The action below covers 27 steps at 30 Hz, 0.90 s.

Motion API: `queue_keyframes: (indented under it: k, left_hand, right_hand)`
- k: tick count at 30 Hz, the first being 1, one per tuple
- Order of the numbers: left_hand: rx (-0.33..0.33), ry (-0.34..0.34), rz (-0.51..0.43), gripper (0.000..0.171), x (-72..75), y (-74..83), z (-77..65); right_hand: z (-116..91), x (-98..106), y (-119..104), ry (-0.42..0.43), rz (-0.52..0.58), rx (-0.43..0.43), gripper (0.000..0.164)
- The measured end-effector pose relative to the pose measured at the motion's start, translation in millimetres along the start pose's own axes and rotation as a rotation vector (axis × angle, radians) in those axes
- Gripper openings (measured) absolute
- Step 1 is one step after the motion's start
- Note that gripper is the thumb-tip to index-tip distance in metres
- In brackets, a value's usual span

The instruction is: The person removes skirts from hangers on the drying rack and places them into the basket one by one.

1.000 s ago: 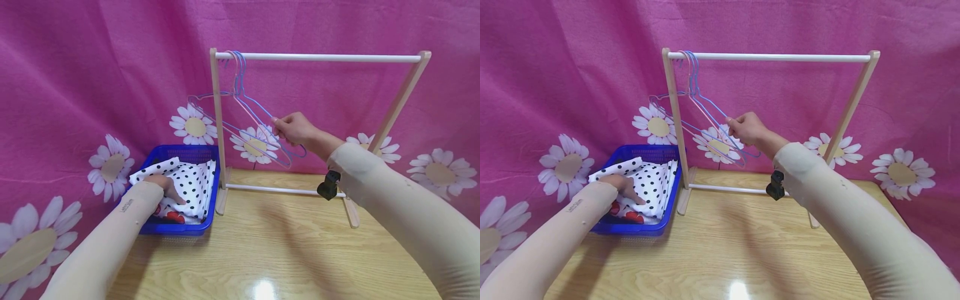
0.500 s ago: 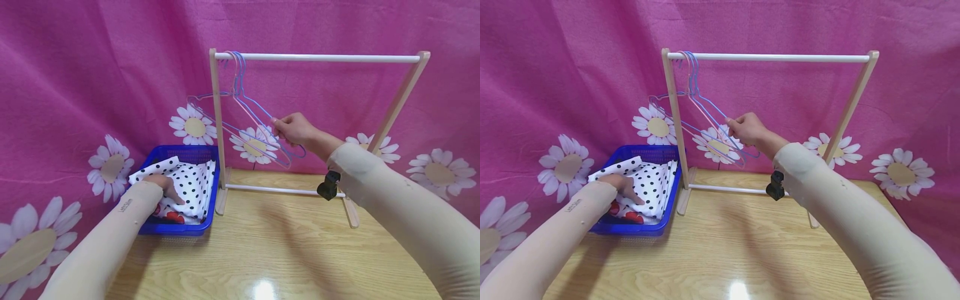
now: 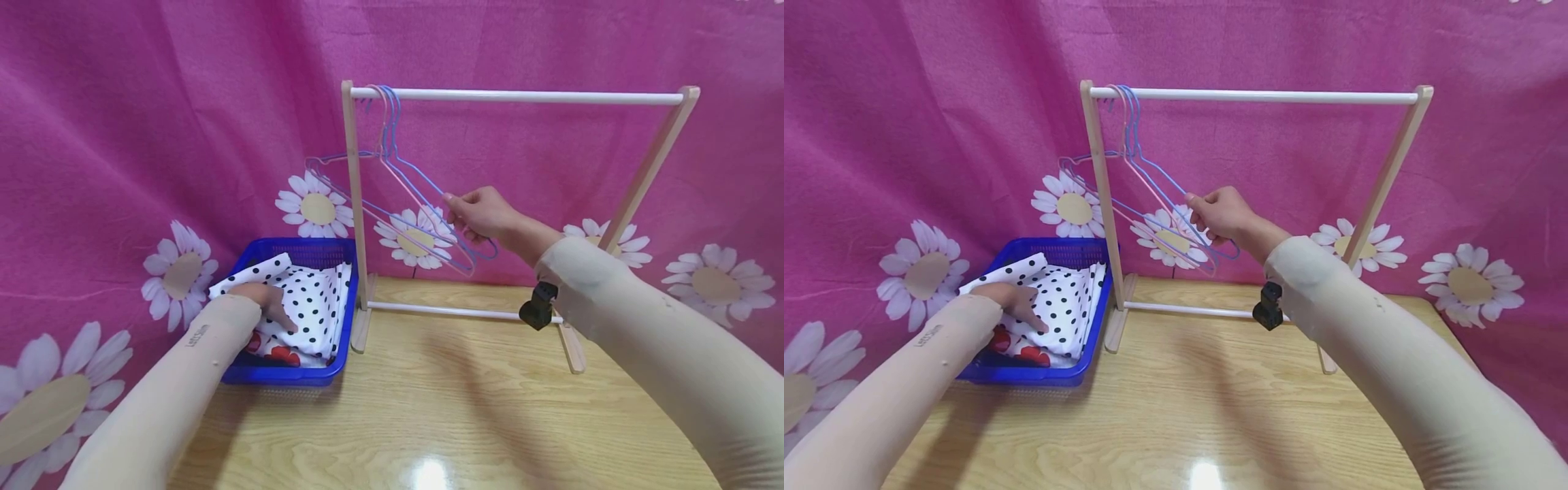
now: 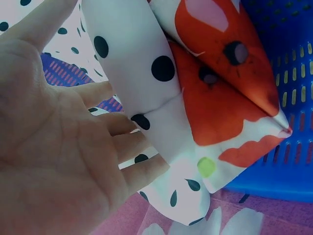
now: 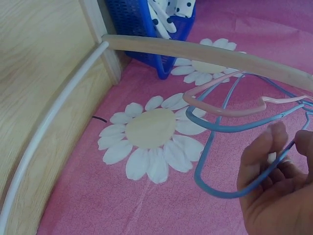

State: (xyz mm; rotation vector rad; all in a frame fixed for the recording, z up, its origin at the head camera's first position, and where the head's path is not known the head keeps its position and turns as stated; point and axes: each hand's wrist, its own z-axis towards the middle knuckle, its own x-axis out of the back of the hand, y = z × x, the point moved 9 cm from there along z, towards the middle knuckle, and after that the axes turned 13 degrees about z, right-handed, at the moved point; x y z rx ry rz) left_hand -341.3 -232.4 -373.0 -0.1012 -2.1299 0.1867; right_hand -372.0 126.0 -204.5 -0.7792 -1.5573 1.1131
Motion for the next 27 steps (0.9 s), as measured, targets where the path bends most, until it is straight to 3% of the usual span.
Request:
queue_keyframes:
  k: [7, 16, 27]
  left_hand:
    - [-0.079, -0.007, 0.070, 0.096, 4.4, 7.1, 7.0]
    - [-0.139, 0.080, -0.085, 0.089, 25.0, 14.2, -0.8]
    - [-0.177, 0.225, -0.178, 0.074, 47.4, 21.3, -12.9]
  right_hand:
    - [1, 2, 1, 0.003, 0.022, 0.007, 0.051]
    - [0, 11, 7, 0.022, 0.013, 0.008, 0.051]
    - [-1, 24, 9, 0.050, 0.079, 0.004, 0.052]
